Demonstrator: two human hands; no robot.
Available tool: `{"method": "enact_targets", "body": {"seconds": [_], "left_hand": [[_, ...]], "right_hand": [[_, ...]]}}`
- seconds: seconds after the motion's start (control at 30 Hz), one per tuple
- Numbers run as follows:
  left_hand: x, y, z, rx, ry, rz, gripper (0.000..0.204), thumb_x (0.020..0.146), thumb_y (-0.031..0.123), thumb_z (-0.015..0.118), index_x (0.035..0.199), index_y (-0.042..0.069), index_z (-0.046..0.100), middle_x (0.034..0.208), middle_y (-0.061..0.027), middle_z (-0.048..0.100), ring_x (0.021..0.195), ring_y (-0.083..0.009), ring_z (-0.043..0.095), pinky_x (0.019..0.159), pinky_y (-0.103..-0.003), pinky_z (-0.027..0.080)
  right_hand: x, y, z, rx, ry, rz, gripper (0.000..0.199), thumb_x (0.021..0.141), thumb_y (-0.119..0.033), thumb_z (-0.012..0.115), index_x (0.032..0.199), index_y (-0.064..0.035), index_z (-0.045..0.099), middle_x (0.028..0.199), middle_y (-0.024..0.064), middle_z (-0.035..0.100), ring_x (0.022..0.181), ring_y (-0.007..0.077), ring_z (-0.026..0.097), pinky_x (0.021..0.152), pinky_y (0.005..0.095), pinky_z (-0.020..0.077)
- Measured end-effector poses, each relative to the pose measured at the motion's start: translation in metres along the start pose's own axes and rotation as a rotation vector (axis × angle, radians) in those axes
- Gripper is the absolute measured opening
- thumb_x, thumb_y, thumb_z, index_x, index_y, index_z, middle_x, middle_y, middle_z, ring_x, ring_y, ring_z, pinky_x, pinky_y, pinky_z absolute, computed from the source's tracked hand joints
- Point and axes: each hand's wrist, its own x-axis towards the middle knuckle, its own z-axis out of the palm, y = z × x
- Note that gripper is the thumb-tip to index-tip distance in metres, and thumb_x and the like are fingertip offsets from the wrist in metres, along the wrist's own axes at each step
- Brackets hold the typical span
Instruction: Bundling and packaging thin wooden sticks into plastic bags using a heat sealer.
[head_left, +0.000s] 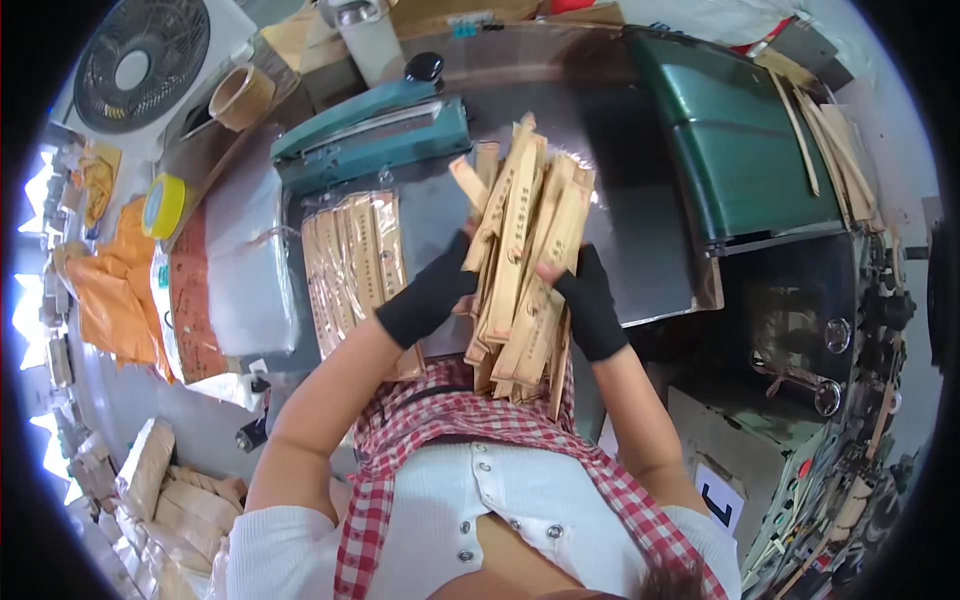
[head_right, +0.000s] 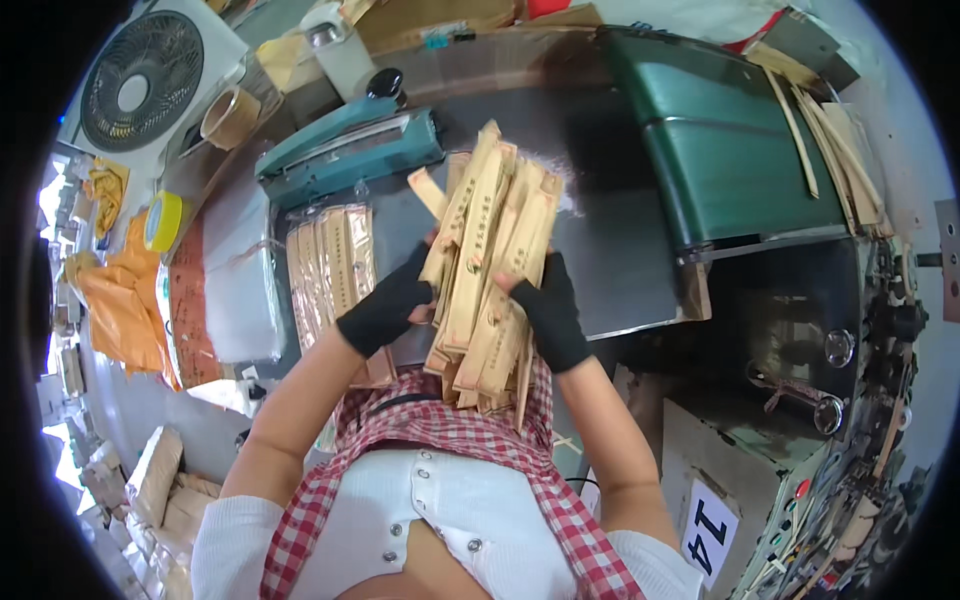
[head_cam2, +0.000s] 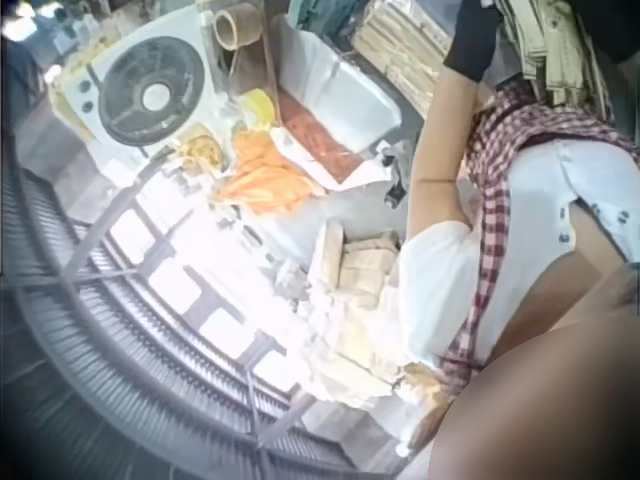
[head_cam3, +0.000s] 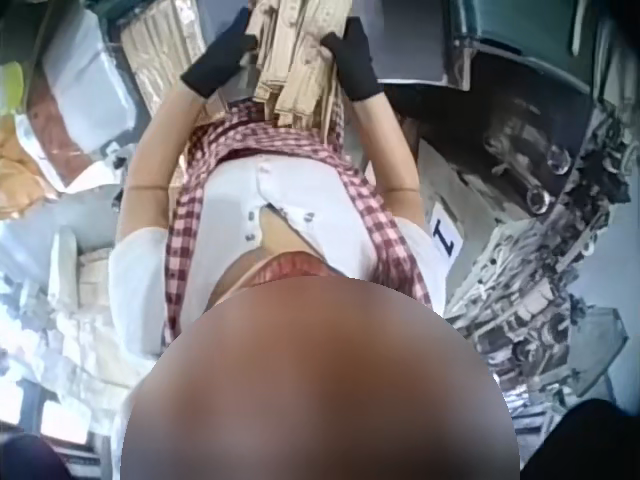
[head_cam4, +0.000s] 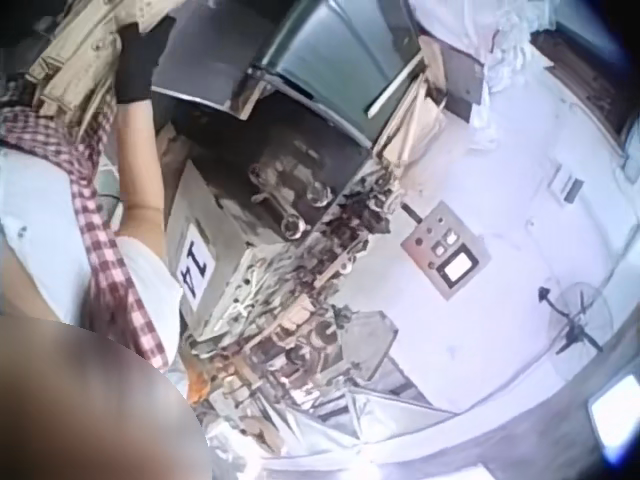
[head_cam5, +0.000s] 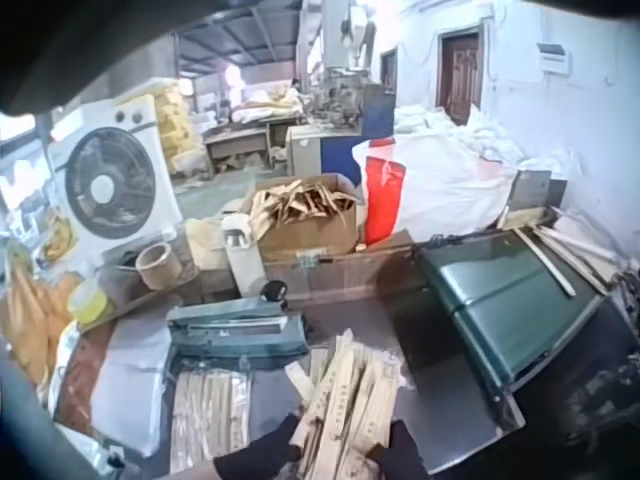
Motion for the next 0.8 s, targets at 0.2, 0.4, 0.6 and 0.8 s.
{"method": "enact_targets", "body": {"seconds": [0.2, 0.4, 0.6, 0.8], "left_hand": [[-0.008, -0.023, -0.002, 0.352, 0.347, -0.041, 0.096, 0.077, 0.037, 0.073, 0.145, -0.004, 0.019, 0.137, -0.0261, 0.041, 0.126, -0.0344, 0.045, 0.102, -0.036, 0.039], [0.05, -0.005, 0.004, -0.308, 0.044, -0.083, 0.071, 0.082, 0.048, 0.068, 0.123, -0.006, 0.048, 0.104, -0.0175, 0.063, 0.091, -0.0249, 0.064, 0.08, -0.034, 0.052], [-0.021, -0.028, -0.005, -0.429, 0.059, -0.125, 0.058, 0.094, 0.044, 0.054, 0.132, 0.002, 0.043, 0.114, -0.0079, 0.059, 0.102, -0.0174, 0.06, 0.084, -0.029, 0.049], [-0.026, -0.046, -0.016, 0.021, 0.43, -0.129, 0.068, 0.09, 0.048, 0.058, 0.133, -0.001, 0.041, 0.107, -0.0118, 0.063, 0.094, -0.0151, 0.06, 0.081, -0.028, 0.048]], "right_hand": [[-0.011, 0.015, 0.018, -0.126, 0.125, -0.088, 0.063, 0.079, -0.023, 0.072, 0.127, 0.0048, 0.041, 0.113, 0.0138, 0.058, 0.103, 0.0202, 0.057, 0.089, 0.0321, 0.0456], [0.026, 0.012, 0.039, 0.038, -0.145, 0.139, 0.055, 0.08, -0.025, 0.071, 0.123, 0.0011, 0.048, 0.107, 0.0107, 0.06, 0.099, 0.0178, 0.059, 0.086, 0.0311, 0.0479], [-0.003, 0.021, 0.02, 0.108, -0.188, 0.177, 0.062, 0.082, -0.026, 0.067, 0.131, 0.0033, 0.044, 0.117, 0.0119, 0.059, 0.105, 0.0197, 0.059, 0.091, 0.032, 0.0472], [-0.009, 0.005, 0.027, -0.159, -0.066, 0.2, 0.058, 0.079, -0.024, 0.071, 0.126, 0.0019, 0.049, 0.11, 0.011, 0.062, 0.098, 0.0191, 0.061, 0.087, 0.0314, 0.048]]}}
